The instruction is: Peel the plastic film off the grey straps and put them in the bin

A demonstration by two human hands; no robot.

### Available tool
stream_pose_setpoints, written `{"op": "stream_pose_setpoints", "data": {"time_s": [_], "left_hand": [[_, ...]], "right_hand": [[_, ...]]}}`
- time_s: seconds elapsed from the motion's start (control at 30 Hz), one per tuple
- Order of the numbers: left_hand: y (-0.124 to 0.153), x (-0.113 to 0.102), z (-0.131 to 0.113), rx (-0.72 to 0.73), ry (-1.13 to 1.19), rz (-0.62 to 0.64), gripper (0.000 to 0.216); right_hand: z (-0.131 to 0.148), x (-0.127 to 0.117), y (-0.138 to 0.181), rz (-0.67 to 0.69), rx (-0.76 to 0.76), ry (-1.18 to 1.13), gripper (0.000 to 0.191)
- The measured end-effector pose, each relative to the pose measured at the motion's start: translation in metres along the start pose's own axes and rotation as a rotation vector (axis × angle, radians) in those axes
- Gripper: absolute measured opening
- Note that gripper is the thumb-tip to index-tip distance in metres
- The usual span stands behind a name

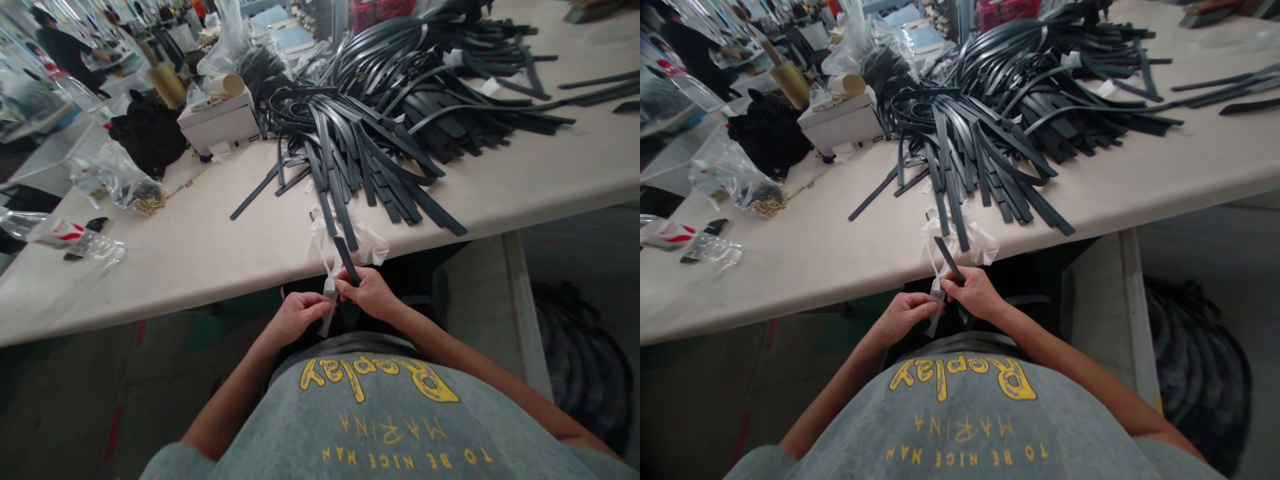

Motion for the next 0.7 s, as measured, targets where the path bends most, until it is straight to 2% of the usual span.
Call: {"op": "stream_pose_setpoints", "data": {"time_s": [0.1, 0.3, 0.4, 0.47, 0.53, 0.57, 0.6, 0.67, 0.7], "left_hand": [[-0.007, 0.010, -0.002, 0.026, 0.028, 0.018, 0.030], [-0.008, 0.034, 0.001, -0.068, 0.097, 0.212, 0.021], [0.000, 0.032, -0.013, -0.119, 0.144, 0.275, 0.024], [-0.002, 0.013, -0.044, -0.089, 0.200, 0.279, 0.024], [-0.016, -0.027, -0.095, 0.059, 0.247, 0.139, 0.019], [-0.025, -0.054, -0.128, 0.180, 0.284, -0.005, 0.020], [-0.034, -0.083, -0.162, 0.303, 0.339, -0.185, 0.030], [-0.047, -0.134, -0.221, 0.438, 0.441, -0.456, 0.055], [-0.049, -0.153, -0.243, 0.492, 0.516, -0.562, 0.055]], "right_hand": [[0.000, -0.004, 0.007, 0.014, -0.017, 0.048, 0.018], [0.000, -0.015, 0.012, -0.016, -0.014, 0.038, 0.017], [-0.002, -0.020, 0.012, -0.017, -0.004, -0.054, 0.021], [-0.007, -0.023, 0.011, -0.007, 0.023, -0.136, 0.030], [-0.013, -0.025, 0.008, 0.017, 0.049, -0.210, 0.039], [-0.017, -0.026, 0.006, 0.030, 0.058, -0.245, 0.042], [-0.020, -0.026, 0.004, 0.038, 0.069, -0.279, 0.045], [-0.028, -0.028, 0.000, 0.018, 0.103, -0.329, 0.050], [-0.031, -0.030, -0.002, -0.009, 0.122, -0.340, 0.052]]}}
Point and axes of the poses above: each hand's wrist, its own y-axis away from the middle knuckle, its own x-axis out of the palm, z = x × y, the point moved 3 cm from there along -y, towards the middle knuckle, and after that the axes turned 8 degrees about x, right-handed, at the moved point
